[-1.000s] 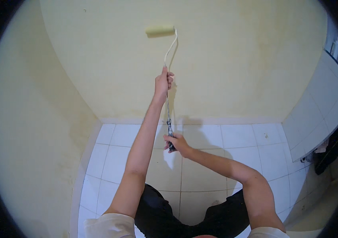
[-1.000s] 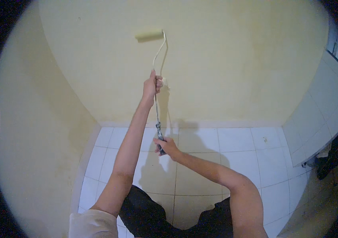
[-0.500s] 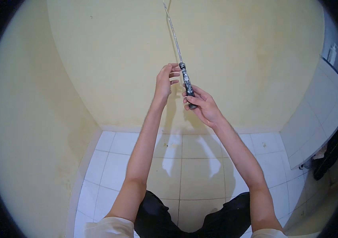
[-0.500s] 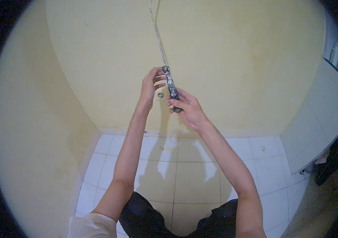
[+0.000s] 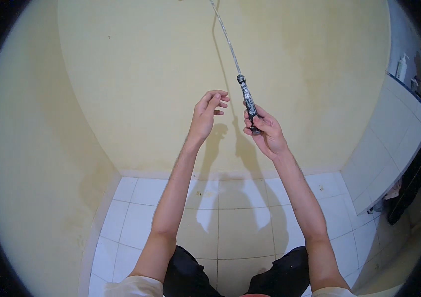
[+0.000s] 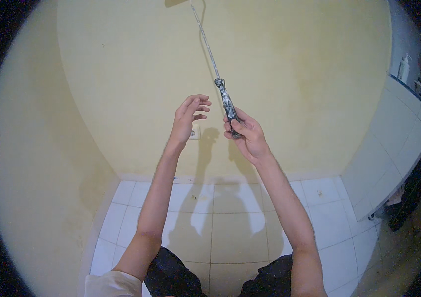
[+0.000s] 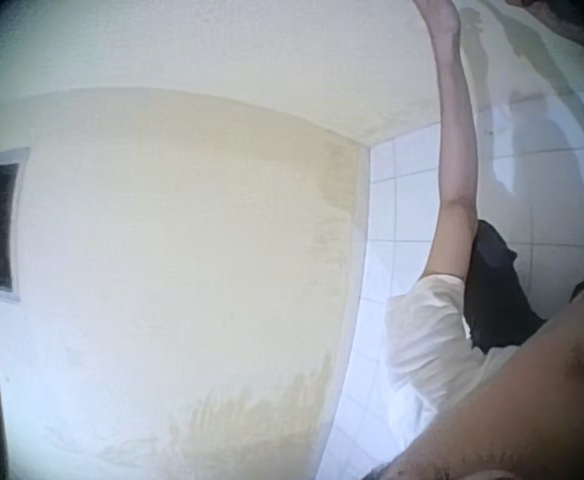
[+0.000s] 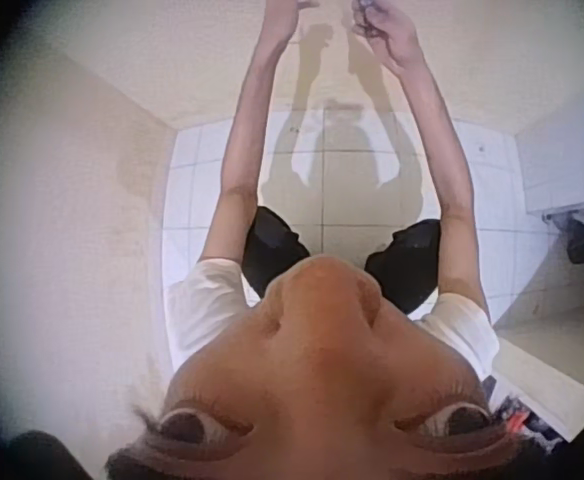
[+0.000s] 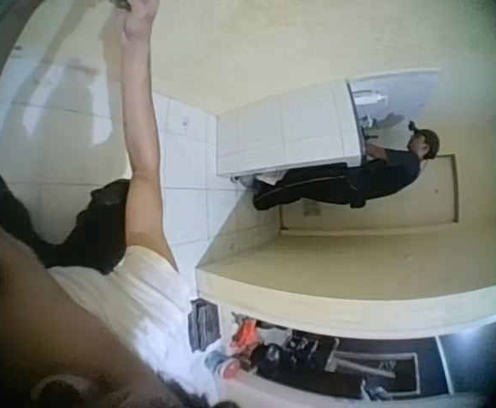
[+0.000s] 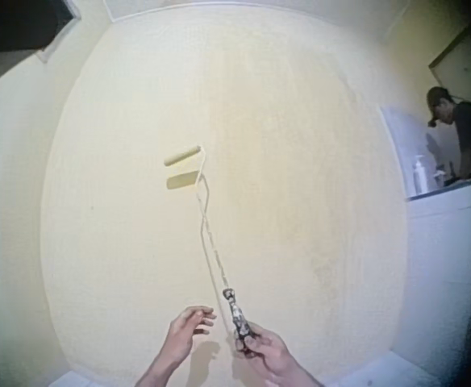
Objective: The person adjusts the frame and handle of a paint roller by hand, then rolls the paint roller along the wall.
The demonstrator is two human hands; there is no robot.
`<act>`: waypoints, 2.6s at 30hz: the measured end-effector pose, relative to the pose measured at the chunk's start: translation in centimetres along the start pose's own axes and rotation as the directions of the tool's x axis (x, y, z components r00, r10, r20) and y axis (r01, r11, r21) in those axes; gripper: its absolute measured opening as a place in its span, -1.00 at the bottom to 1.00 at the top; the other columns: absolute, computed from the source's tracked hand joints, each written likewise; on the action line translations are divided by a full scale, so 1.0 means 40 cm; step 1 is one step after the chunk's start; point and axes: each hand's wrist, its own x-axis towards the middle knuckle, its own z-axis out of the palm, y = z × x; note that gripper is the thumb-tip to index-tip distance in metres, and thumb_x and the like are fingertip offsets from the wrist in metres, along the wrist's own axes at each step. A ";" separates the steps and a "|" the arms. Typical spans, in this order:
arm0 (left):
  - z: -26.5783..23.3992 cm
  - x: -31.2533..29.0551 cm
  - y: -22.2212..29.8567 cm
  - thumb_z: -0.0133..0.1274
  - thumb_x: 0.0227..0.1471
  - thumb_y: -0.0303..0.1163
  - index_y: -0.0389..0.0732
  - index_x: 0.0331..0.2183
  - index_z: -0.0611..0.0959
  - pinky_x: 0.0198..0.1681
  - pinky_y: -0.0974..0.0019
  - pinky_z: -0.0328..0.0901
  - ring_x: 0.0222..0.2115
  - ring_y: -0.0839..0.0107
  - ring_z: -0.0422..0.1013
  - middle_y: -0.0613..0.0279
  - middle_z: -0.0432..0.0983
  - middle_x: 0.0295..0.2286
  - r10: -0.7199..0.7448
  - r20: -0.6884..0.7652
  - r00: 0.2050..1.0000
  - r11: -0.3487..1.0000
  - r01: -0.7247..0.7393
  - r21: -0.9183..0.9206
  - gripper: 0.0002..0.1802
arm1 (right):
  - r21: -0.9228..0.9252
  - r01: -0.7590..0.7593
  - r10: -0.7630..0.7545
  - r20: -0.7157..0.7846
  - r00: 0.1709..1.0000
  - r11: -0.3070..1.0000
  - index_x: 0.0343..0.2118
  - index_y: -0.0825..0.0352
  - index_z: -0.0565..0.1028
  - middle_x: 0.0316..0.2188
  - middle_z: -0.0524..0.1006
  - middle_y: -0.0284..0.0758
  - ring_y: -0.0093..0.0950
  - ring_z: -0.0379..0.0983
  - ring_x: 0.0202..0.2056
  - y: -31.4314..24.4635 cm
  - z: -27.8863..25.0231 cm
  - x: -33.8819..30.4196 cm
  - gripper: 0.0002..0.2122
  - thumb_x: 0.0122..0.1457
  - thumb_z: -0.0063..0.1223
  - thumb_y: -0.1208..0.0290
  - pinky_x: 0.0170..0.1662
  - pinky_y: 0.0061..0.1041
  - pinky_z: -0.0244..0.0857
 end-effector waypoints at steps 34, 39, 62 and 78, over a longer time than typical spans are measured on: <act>0.108 0.018 -0.068 -0.49 0.28 0.07 -0.27 0.04 0.33 -0.22 0.39 0.28 -0.46 0.56 0.23 0.22 0.38 -0.24 -0.121 0.243 0.962 0.993 0.120 0.018 -0.36 | -0.323 -0.176 0.094 -0.254 0.963 0.930 -0.04 0.44 0.38 -0.40 0.46 -0.36 -0.56 0.44 -0.40 -0.007 -0.009 0.037 -0.73 0.28 -0.12 0.39 -0.32 -0.53 0.38; 0.118 -0.001 -0.120 -0.54 0.24 0.17 -0.24 0.06 0.36 -0.09 0.25 0.29 -0.18 0.38 0.34 0.13 0.39 -0.14 -0.120 0.200 0.972 0.992 0.108 0.069 -0.26 | -0.338 -0.273 0.175 -0.293 0.940 0.901 -0.16 0.43 0.44 -0.50 0.43 -0.40 -0.58 0.39 -0.49 0.049 -0.063 0.008 -0.78 0.28 -0.10 0.37 -0.37 -0.55 0.35; 0.081 0.014 -0.212 -0.42 0.23 0.13 -0.30 0.07 0.31 -0.10 0.28 0.26 -0.19 0.37 0.37 0.13 0.39 -0.14 -0.244 0.175 0.954 0.954 0.204 0.218 -0.30 | -0.033 -0.697 0.639 -0.369 0.675 0.716 -0.55 0.23 0.31 -0.69 0.29 -0.45 -0.51 0.26 -0.64 0.297 -0.259 -0.128 -0.72 0.26 -0.08 0.22 -0.41 -0.44 0.31; 0.035 -0.012 -0.255 -0.45 0.26 0.06 -0.24 0.04 0.36 -0.08 0.28 0.24 -0.18 0.38 0.36 0.15 0.39 -0.14 -0.352 0.132 0.927 0.896 0.293 0.335 -0.38 | 0.190 -0.808 0.788 -0.425 0.445 0.558 -0.61 0.09 0.18 -0.75 0.03 -0.55 -0.59 -0.05 -0.70 0.478 -0.325 -0.261 -0.72 0.22 -0.08 0.25 -0.55 -0.43 0.12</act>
